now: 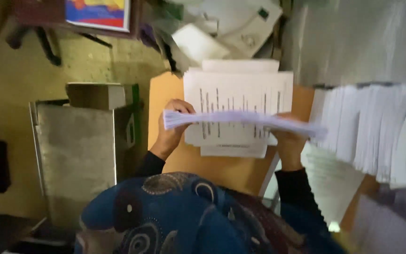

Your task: The person is manually sorting and collating printed sheets of paper into organized stacks on a workbench.

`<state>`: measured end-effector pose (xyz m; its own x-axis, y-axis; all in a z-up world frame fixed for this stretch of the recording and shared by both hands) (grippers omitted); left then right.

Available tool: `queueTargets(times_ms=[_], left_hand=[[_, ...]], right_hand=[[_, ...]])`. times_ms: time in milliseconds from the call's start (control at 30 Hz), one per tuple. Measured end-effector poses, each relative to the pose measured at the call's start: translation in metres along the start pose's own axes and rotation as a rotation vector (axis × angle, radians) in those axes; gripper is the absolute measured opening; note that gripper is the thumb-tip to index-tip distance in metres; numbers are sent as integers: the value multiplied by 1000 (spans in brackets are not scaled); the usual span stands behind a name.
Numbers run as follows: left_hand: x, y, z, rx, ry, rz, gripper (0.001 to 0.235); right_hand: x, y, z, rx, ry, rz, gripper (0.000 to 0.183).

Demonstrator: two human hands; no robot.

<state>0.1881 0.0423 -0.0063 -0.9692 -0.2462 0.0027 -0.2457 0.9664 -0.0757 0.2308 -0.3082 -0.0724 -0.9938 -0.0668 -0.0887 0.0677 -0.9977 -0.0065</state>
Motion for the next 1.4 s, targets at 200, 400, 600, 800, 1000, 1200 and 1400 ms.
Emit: queueTargets(times_ms=[200,400,600,800,1000,1200,1400], left_hand=[[15,-4,-19,-196,372,-19,30],[29,18,49,-307,609,-71,31],[23,18,49,-323,594,-71,29],[37,36,104,-262,528,-103,27],[39,30,101,-194,526,-144,41],[34,21,73,-273,562,-136,37],[36,25,86,-315,460,-141,61]], right_hand=[[-5,-20,52,71,-314,-194,76],[16,-18,14,240,-649,-298,87],[-4,-91,95,917,24,-26,104],[23,-274,45,126,-113,649,65],[-16,-179,15,92,-224,306,64],[-37,-93,54,257,58,93,49],[-35,-74,30,254,196,33,52]])
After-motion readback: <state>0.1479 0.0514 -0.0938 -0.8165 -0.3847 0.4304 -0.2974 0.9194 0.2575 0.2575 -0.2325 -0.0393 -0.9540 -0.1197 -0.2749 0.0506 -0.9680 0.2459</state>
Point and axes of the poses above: each hand's wrist, its own x-axis away from the middle knuckle, its own y-axis out of the back of the hand, z = x × y, the point moved 10 cm from there along -x, towards the middle knuckle, and after that the axes turned 11 degrees about -x, right-handed, at the moved point
